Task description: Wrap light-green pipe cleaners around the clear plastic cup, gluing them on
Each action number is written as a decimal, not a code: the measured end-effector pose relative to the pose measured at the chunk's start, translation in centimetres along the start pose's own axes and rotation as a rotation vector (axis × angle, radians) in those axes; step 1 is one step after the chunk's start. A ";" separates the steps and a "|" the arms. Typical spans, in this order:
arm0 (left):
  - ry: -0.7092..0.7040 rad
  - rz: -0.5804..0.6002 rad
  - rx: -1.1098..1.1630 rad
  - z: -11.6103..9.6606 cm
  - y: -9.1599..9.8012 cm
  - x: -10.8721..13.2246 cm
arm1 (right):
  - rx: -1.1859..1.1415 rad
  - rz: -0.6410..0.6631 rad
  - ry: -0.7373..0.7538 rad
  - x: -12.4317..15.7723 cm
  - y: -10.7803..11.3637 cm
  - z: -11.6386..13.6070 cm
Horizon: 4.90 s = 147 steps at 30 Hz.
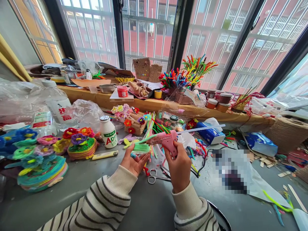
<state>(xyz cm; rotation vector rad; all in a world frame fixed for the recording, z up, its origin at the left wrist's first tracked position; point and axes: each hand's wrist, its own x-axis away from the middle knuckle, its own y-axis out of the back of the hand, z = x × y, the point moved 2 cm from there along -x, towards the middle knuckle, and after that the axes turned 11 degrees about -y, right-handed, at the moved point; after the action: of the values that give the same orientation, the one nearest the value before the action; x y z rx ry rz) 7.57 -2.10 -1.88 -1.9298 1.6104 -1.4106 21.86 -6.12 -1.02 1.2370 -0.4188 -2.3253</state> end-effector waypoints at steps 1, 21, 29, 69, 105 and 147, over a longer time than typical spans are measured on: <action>0.002 0.003 0.001 0.0 0.0 0.0 | 0.002 -0.003 0.000 0.0 0.0 0.0; 0.032 0.002 0.030 0.2 0.2 -0.3 | 0.033 -0.045 0.036 0.3 -0.1 -0.4; 0.018 -0.025 0.037 0.2 0.2 -0.1 | 0.030 -0.047 0.021 0.3 0.1 -0.5; -0.016 0.044 0.016 0.2 0.5 -0.3 | 0.062 -0.054 0.110 0.7 -0.6 -0.7; -0.030 0.044 0.015 0.0 0.5 -0.4 | 0.090 -0.121 0.185 0.5 -0.1 -0.9; -0.246 0.985 -0.143 0.5 0.3 1.4 | -0.572 0.378 -0.563 -0.5 -0.4 -1.8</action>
<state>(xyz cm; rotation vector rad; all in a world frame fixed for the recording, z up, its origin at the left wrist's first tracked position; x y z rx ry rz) 7.72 -3.56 -1.66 -0.9879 2.0960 -0.6337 23.53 -5.64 -1.88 0.2065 -0.1235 -2.1936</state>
